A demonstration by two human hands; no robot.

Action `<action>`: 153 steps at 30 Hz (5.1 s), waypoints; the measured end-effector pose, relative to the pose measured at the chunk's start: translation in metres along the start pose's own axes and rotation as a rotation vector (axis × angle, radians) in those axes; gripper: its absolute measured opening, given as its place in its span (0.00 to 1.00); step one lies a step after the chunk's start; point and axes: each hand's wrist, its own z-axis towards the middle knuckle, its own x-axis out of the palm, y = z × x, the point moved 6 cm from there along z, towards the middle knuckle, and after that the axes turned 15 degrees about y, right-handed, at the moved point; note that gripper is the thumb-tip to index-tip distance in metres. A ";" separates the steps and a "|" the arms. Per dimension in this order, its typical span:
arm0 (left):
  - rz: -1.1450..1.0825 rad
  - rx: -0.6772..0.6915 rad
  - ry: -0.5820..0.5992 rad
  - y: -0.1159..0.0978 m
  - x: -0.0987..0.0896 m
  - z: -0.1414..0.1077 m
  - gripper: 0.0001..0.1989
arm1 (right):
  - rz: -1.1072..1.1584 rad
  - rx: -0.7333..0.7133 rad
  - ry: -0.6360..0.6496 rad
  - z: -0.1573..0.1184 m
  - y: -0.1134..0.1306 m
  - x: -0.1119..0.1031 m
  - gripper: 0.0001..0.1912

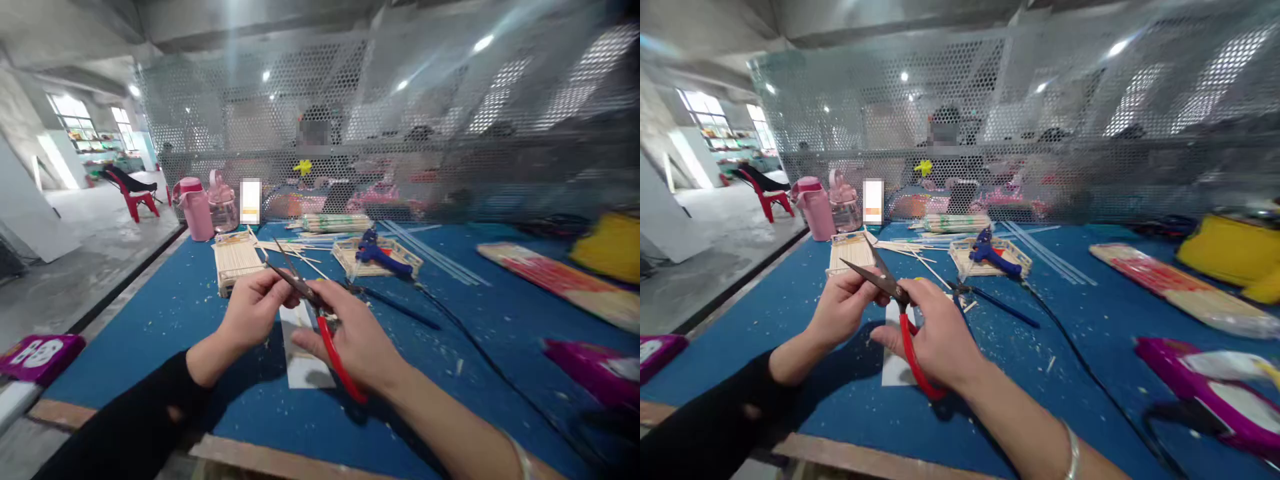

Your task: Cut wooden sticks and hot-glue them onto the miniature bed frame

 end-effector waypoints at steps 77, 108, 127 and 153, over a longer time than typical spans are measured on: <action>-0.124 0.021 -0.003 -0.002 0.006 -0.003 0.17 | -0.088 -0.021 -0.074 -0.007 0.003 -0.007 0.11; -0.250 -0.002 0.152 0.001 0.012 0.002 0.17 | -0.105 -0.010 0.032 -0.002 0.002 -0.012 0.12; -0.329 -0.017 0.228 0.016 0.011 0.001 0.16 | -0.137 -0.040 0.031 -0.005 0.001 -0.015 0.12; -0.011 -0.372 0.224 0.037 0.023 0.000 0.08 | -0.502 0.823 0.179 -0.141 -0.075 -0.074 0.18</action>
